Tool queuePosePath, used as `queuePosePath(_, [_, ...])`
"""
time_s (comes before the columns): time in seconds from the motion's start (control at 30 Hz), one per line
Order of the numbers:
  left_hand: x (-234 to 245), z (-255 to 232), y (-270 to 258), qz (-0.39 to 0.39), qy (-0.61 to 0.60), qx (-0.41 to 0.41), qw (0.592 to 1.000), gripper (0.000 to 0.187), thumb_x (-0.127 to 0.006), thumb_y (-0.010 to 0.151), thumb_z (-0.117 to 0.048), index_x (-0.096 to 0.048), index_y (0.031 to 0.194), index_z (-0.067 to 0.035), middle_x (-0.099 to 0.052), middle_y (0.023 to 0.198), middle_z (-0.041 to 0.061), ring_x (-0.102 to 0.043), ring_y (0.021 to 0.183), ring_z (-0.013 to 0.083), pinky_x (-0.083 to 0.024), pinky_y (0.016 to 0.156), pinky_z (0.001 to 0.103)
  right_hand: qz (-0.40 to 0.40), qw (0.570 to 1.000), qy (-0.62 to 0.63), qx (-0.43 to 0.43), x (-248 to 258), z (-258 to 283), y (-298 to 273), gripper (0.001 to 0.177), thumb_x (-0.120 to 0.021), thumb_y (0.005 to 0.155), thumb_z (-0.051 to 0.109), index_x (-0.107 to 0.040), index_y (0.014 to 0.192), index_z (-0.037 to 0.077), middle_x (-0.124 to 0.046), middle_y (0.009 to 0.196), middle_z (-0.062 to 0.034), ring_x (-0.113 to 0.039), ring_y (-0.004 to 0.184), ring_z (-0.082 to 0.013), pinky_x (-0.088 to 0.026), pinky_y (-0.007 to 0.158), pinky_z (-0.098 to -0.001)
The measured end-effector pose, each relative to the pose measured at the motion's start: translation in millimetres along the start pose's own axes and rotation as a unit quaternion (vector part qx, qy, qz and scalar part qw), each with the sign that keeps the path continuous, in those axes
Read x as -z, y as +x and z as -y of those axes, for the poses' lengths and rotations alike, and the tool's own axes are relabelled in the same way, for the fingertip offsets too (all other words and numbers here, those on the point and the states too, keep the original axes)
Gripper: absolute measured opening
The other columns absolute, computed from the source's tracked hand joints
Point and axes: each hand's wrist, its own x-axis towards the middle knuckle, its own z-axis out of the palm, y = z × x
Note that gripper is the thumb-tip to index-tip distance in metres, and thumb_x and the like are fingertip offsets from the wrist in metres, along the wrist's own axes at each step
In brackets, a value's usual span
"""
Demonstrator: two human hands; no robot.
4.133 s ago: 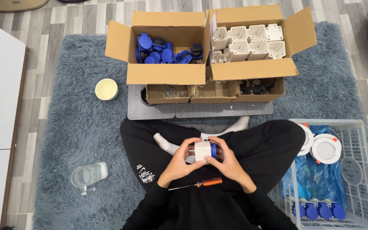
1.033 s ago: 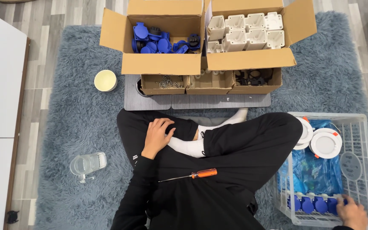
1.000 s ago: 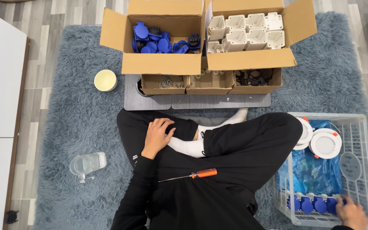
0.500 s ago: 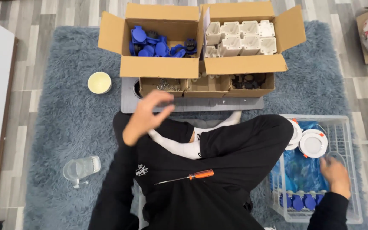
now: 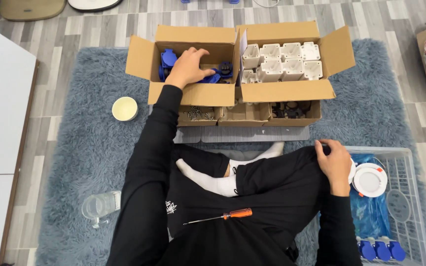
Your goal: Assembling electrical sockets by fitting covers onto bases and securing them with a screwdriver
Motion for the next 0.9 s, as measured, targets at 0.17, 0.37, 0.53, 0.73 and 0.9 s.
queuePosePath(0.17, [-11, 3, 31, 0.13, 0.012, 0.053, 0.99, 0.085, -0.089, 0.086, -0.063, -0.064, 0.153, -0.018, -0.066, 0.142, 0.024, -0.062, 0.137, 0.0485, -0.049, 0.114, 0.061, 0.107, 0.989, -0.082, -0.064, -18, -33, 5, 0.04, -0.062, 0.116, 0.058, -0.083, 0.118, 0.024, -0.082, 0.114, -0.0068, -0.076, 0.113, -0.0361, -0.061, 0.099, -0.0528])
queuePosePath(0.37, [-30, -12, 42, 0.215, 0.068, 0.034, 0.974, 0.086, -0.071, 0.082, -0.089, -0.072, 0.145, -0.03, -0.073, 0.143, 0.013, -0.063, 0.139, 0.0418, -0.048, 0.116, 0.056, 0.111, 0.985, -0.113, -0.065, -25, -36, 6, 0.039, -0.061, 0.115, 0.059, -0.082, 0.113, 0.027, -0.081, 0.111, -0.0032, -0.076, 0.113, -0.0332, -0.062, 0.099, -0.0507])
queuePosePath(0.53, [-71, 5, 50, 0.242, 0.051, 0.039, 0.968, 0.071, -0.081, 0.078, -0.081, -0.076, 0.137, -0.043, -0.077, 0.141, 0.001, -0.067, 0.137, 0.0345, -0.043, 0.113, 0.051, 0.119, 0.983, -0.119, -0.07, -21, -28, 4, 0.04, -0.061, 0.114, 0.058, -0.083, 0.113, 0.025, -0.081, 0.11, -0.0051, -0.077, 0.113, -0.0349, -0.062, 0.099, -0.0528])
queuePosePath(0.73, [-80, 16, 61, 0.283, 0.049, 0.068, 0.956, 0.061, -0.088, 0.075, -0.055, -0.079, 0.133, -0.039, -0.077, 0.14, 0.004, -0.066, 0.138, 0.0328, -0.047, 0.113, 0.053, 0.135, 0.981, -0.119, -0.07, -24, -36, 7, 0.042, -0.058, 0.113, 0.061, -0.082, 0.114, 0.026, -0.08, 0.111, -0.0043, -0.076, 0.116, -0.0342, -0.062, 0.099, -0.0526])
queuePosePath(0.9, [-72, 16, 63, 0.248, 0.041, 0.059, 0.966, 0.066, -0.096, 0.069, -0.052, -0.081, 0.129, -0.031, -0.079, 0.132, 0.011, -0.071, 0.13, 0.0364, -0.06, 0.105, 0.053, 0.126, 0.984, -0.109, -0.066, -25, -38, 6, 0.043, -0.057, 0.115, 0.062, -0.082, 0.114, 0.027, -0.081, 0.114, -0.0064, -0.075, 0.117, -0.0361, -0.061, 0.102, -0.0532])
